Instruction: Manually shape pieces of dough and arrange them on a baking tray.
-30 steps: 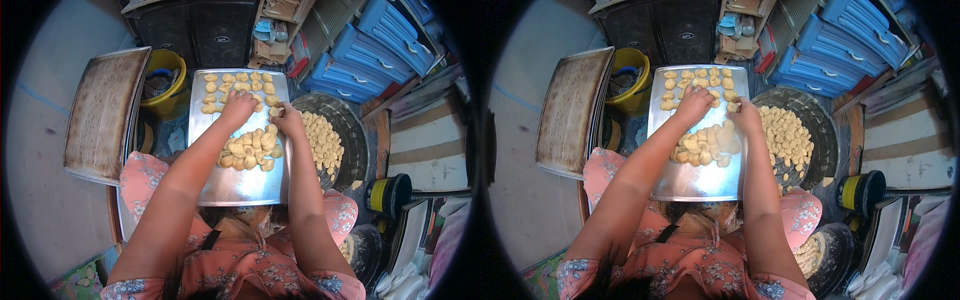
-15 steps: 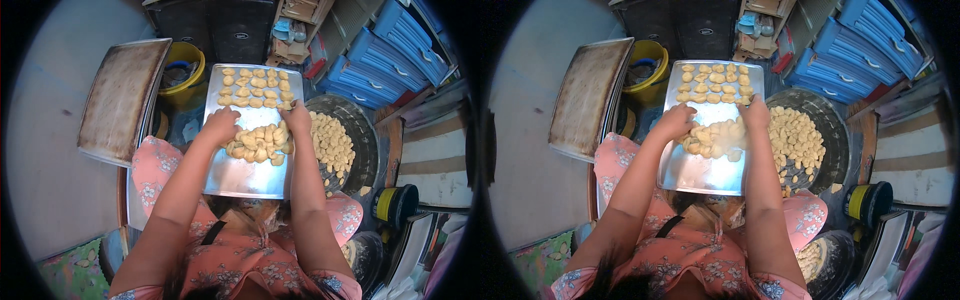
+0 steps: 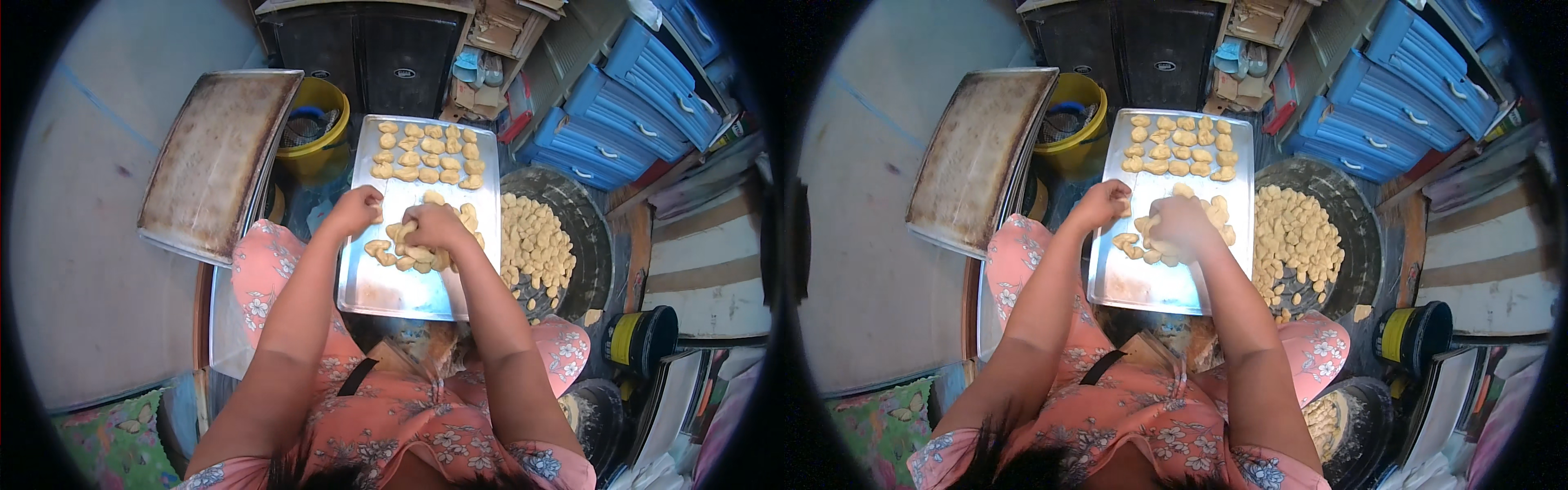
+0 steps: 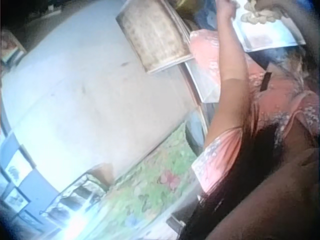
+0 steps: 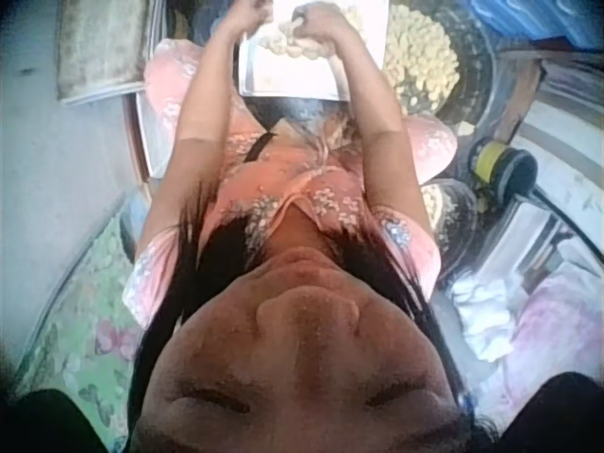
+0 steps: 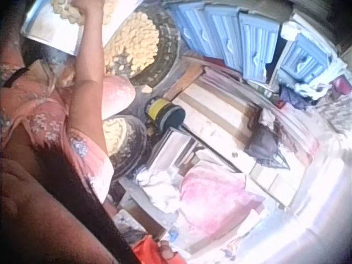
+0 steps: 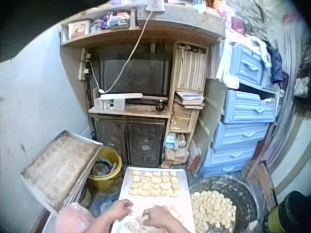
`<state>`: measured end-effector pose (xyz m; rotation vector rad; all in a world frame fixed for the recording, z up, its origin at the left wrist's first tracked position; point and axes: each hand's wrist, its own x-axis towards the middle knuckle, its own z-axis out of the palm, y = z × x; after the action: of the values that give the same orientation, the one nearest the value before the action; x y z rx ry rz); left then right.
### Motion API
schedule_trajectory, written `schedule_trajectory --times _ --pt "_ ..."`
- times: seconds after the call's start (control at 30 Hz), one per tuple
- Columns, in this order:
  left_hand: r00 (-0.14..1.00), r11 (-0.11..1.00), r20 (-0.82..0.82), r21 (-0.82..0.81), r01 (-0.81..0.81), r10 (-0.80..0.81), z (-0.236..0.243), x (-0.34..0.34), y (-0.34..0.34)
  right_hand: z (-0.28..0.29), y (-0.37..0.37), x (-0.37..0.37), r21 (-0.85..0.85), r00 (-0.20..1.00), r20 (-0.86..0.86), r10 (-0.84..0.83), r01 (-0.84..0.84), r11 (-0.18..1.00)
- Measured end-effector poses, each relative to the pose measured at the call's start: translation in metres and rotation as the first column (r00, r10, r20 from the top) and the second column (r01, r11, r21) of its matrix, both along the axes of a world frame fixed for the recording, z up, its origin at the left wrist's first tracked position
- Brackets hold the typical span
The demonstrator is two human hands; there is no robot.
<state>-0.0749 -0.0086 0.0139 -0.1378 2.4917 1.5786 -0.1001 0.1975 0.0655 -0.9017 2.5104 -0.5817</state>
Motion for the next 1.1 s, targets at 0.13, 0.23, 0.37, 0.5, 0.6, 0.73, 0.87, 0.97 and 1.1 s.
schedule_trajectory --times 0.13,0.23,0.37,0.5,0.6,0.73,0.87,0.97,1.1 --pt "0.94 0.971 -0.249 0.013 -0.239 0.235 -0.022 -0.011 -0.001 -0.02 -0.012 -0.018 -0.248 0.904 -0.005 -0.428 0.413 0.876" --pt "0.892 0.958 -0.4 -0.101 -0.27 0.21 -0.016 -0.014 0.009 -0.042 -0.014 -0.03 -0.298 0.847 -0.199 -0.493 0.427 0.854" --pt "0.849 0.931 -0.383 0.124 -0.343 0.364 -0.029 -0.02 0.006 -0.032 -0.01 -0.029 -0.343 0.896 -0.19 -0.402 0.323 0.882" --pt "0.849 0.921 -0.479 -0.181 -0.346 0.225 -0.021 -0.02 0.012 -0.022 0.012 -0.029 -0.313 0.871 -0.143 -0.471 0.411 0.856" --pt "0.782 0.878 -0.612 -0.302 -0.371 0.12 -0.024 -0.022 0.014 -0.04 0.021 -0.043 -0.329 0.905 -0.148 -0.399 0.335 0.883" --pt "0.789 0.865 -0.603 -0.454 -0.213 -0.122 -0.007 -0.01 0.034 -0.018 0.029 -0.037 -0.479 0.788 0.408 -0.462 0.615 0.626" --pt "0.811 0.798 -0.545 -0.577 -0.177 -0.214 -0.014 -0.021 0.041 -0.037 0.049 -0.052 -0.499 0.839 0.069 -0.54 0.498 0.709" --pt "0.856 0.746 -0.474 -0.643 -0.176 -0.207 -0.006 -0.019 0.048 -0.031 0.051 -0.048 -0.428 0.848 0.1 -0.52 0.509 0.747" --pt "0.774 0.805 -0.572 -0.575 -0.144 -0.271 0.0 -0.023 0.064 -0.036 0.074 -0.057 -0.194 0.785 -0.125 -0.607 0.581 0.791"
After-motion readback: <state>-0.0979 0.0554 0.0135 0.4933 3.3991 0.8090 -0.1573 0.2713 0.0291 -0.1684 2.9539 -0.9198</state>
